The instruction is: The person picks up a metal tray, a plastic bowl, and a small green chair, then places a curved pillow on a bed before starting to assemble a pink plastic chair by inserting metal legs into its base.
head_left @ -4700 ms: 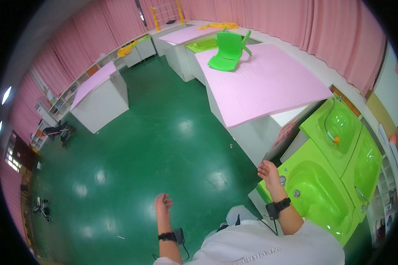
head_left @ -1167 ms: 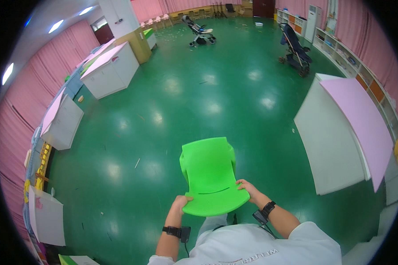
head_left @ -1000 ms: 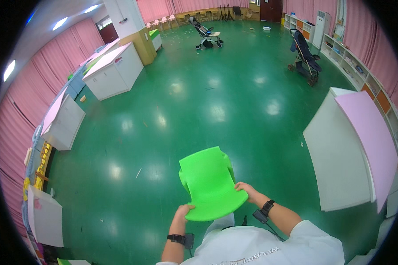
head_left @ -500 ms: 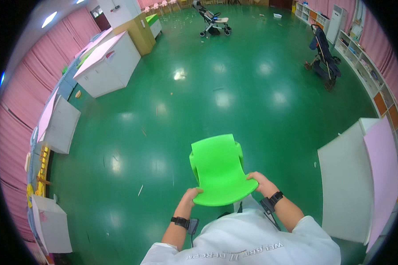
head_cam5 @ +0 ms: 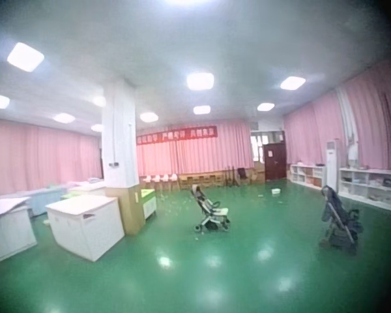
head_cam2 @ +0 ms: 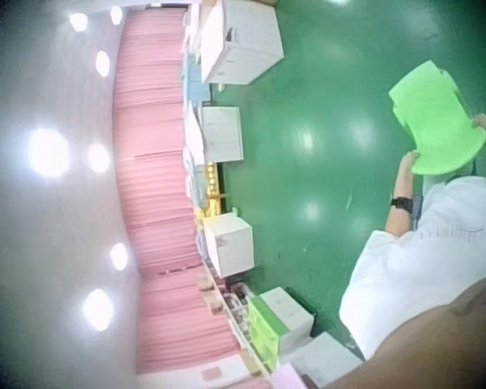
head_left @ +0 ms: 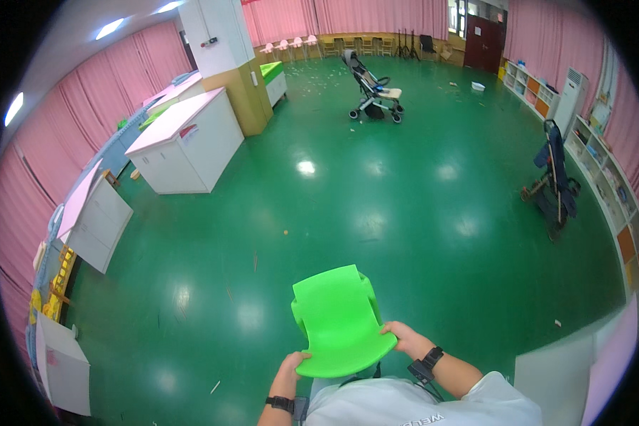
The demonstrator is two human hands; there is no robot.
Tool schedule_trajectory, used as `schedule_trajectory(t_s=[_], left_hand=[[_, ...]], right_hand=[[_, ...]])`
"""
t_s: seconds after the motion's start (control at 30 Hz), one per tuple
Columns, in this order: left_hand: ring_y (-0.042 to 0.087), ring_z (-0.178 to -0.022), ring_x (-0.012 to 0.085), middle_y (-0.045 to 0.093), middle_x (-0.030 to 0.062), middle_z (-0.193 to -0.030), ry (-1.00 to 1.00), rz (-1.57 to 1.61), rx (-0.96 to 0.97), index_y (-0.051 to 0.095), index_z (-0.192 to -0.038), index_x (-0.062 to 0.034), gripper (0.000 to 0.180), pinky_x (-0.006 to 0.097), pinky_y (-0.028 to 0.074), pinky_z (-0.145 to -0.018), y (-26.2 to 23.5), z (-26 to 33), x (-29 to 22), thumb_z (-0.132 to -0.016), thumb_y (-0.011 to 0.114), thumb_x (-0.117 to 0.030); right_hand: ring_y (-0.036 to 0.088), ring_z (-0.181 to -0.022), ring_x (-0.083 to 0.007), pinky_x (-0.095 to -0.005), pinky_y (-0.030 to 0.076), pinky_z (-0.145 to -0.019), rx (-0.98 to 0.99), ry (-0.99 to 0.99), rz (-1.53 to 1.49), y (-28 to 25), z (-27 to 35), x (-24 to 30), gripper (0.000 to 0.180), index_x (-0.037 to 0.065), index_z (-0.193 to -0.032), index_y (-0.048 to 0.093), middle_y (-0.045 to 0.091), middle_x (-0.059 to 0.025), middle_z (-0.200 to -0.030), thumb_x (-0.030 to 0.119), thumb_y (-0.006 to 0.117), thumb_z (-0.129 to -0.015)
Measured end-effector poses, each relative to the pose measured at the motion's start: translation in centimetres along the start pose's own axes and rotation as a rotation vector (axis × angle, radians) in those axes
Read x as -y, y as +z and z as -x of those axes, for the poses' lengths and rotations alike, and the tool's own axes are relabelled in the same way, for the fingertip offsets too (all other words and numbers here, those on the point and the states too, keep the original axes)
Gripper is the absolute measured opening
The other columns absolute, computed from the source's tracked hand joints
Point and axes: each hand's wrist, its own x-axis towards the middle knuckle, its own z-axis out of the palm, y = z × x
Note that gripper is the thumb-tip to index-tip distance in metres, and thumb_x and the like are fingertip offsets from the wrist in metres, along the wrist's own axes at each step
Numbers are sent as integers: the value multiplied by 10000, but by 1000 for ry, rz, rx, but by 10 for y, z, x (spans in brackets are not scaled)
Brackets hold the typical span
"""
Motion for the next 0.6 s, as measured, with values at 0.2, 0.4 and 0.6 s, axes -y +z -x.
schedule_trajectory(t_s=[0.2,0.4,0.6], left_hand=[[600,-1035,338,567,259,-1161,1,-11,-32,487,-1167,135,347,433,485,-905,50,-107,-162,-890,470,-73],[609,-1024,301,580,223,-1162,-53,-147,-11,500,-1170,114,346,400,489,-899,113,-207,-361,-902,462,-102],[626,-960,324,600,234,-1098,-36,-137,105,512,-1131,139,327,414,513,-848,159,-320,-534,-877,491,-66]], right_hand=[[573,-1014,-362,-450,467,-936,-12,-7,-17,32,-148,150,387,-127,-1127,465,545,-243,-1111,-19,471,-756],[593,-926,-333,-432,491,-887,-37,-17,-196,90,-247,317,221,-72,-945,559,583,-204,-1019,-38,487,-739],[591,-942,-325,-430,480,-903,-24,-85,-191,135,-335,474,262,-70,-1010,531,571,-197,-1049,-36,476,-755]])
